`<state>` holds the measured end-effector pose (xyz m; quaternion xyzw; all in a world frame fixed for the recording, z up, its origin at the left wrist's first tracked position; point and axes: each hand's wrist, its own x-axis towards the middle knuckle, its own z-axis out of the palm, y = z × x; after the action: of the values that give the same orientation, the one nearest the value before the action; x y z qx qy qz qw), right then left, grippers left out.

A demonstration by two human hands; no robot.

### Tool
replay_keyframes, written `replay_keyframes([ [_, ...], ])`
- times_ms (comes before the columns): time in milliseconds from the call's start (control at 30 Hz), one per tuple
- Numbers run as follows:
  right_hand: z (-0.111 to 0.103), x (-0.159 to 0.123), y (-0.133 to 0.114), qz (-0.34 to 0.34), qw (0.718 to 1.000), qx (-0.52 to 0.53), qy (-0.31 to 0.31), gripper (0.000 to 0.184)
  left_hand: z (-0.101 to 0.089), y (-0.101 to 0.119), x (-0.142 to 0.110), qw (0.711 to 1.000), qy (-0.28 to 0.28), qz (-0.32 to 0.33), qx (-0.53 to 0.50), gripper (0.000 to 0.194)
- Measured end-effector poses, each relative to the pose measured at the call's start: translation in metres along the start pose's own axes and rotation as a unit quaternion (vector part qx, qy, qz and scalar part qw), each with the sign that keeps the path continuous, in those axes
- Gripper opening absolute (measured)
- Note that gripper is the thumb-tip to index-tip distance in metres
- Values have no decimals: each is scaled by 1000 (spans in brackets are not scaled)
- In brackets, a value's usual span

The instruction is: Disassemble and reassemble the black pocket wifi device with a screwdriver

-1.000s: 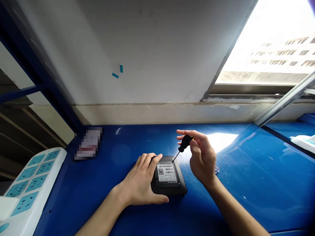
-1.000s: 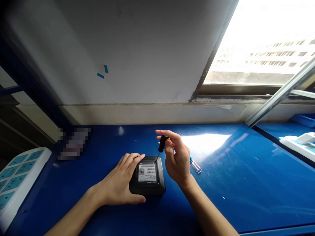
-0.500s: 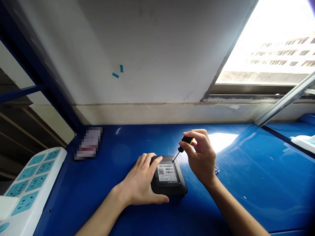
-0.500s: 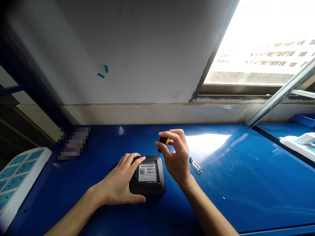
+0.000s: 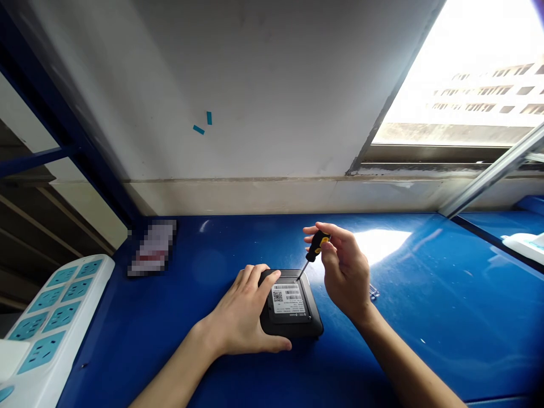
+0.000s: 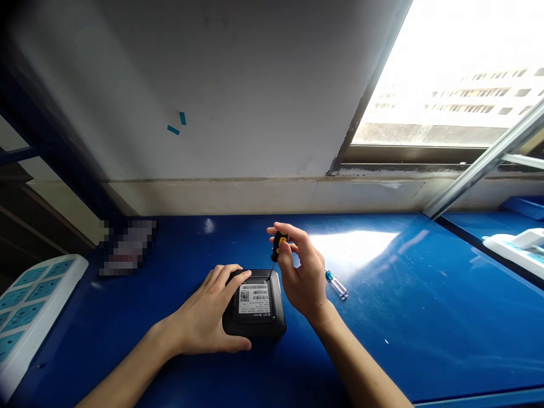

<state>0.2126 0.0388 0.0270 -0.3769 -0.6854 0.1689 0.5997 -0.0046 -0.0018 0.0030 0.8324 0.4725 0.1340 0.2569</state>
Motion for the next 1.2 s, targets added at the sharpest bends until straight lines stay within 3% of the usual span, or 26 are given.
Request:
replay_keyframes([
  [667,1,7,-1,-5,998,-12,54,19,-2,2,2,1000,-20,-10,15,118],
  [1200,1,0,-1,7,1000,13,23,22,-1,0,1,1000,-11,-7,13,117],
])
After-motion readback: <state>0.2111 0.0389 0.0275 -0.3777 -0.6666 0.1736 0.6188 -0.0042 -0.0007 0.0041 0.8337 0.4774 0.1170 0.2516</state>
